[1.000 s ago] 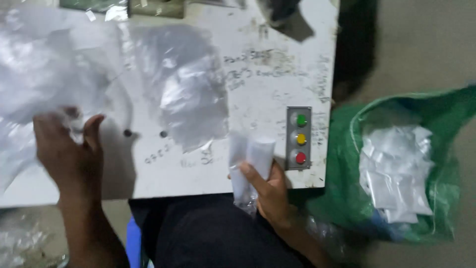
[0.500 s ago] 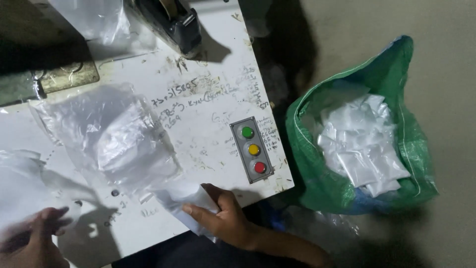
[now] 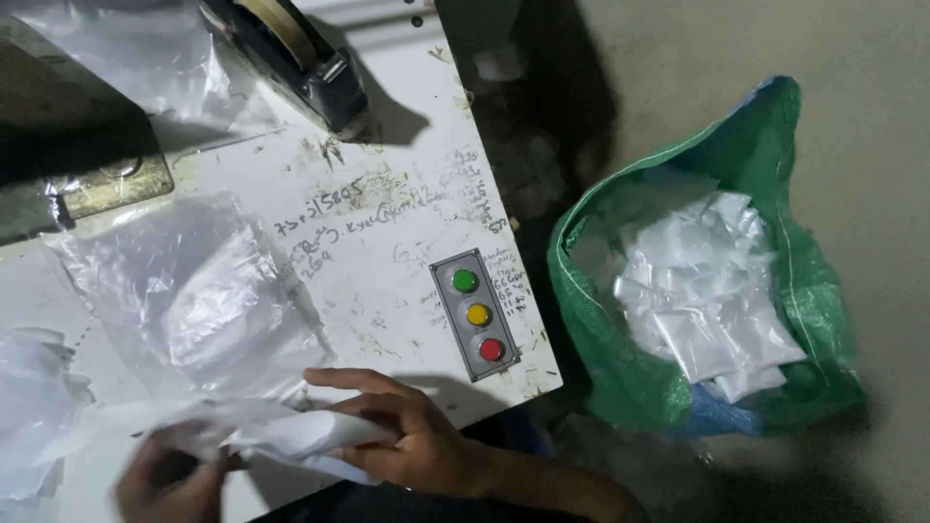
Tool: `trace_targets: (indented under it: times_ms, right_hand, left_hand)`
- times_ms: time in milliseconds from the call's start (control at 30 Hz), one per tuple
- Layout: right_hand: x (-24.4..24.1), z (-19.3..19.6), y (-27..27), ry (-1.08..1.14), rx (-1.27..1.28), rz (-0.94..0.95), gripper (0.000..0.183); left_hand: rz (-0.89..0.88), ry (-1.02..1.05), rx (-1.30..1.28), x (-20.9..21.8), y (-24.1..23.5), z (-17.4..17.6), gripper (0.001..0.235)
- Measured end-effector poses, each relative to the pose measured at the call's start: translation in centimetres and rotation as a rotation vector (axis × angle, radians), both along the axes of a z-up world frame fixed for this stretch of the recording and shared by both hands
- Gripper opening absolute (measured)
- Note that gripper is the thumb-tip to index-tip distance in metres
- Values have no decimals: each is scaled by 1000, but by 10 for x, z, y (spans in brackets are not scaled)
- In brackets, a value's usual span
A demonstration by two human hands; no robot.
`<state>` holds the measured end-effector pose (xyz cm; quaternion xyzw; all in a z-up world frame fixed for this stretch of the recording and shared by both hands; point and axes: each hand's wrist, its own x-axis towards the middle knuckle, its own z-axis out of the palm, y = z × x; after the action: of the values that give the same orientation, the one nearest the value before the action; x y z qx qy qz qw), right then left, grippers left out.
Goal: Folding plastic bags and placing them into a large green collection sack at a workstation.
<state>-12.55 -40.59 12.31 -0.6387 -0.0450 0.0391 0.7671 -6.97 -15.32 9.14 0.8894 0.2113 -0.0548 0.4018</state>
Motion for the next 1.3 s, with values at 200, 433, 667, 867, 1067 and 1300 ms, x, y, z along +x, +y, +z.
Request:
trace_targets:
  times_ms: [200,433,667,867,1067,1300]
  right_hand:
    - [13,-9,9,379,182,-10,31]
    - [2,-2,16,-65,-180,-133,36]
    - [10,-3,30,-221,-1087,202,30]
    - [29,14,20,394,-334,-155,51]
    - [14,12,22,77,-234,53,22]
    - [3,-21,-21,480,-455,-191,15]
  left_hand:
    - [-563,171,92,1,-27,-38,40]
    - [43,-98,-602,-12,-68,-9,18]
    - [-422,-717,190,-21,-77,-1,14]
    - [-662,-1056,323,-22,-73,3,20]
    - [-375,-814,-129,-14,-86,7,8]
    - [-575,-975,4,-31,-104,30,12]
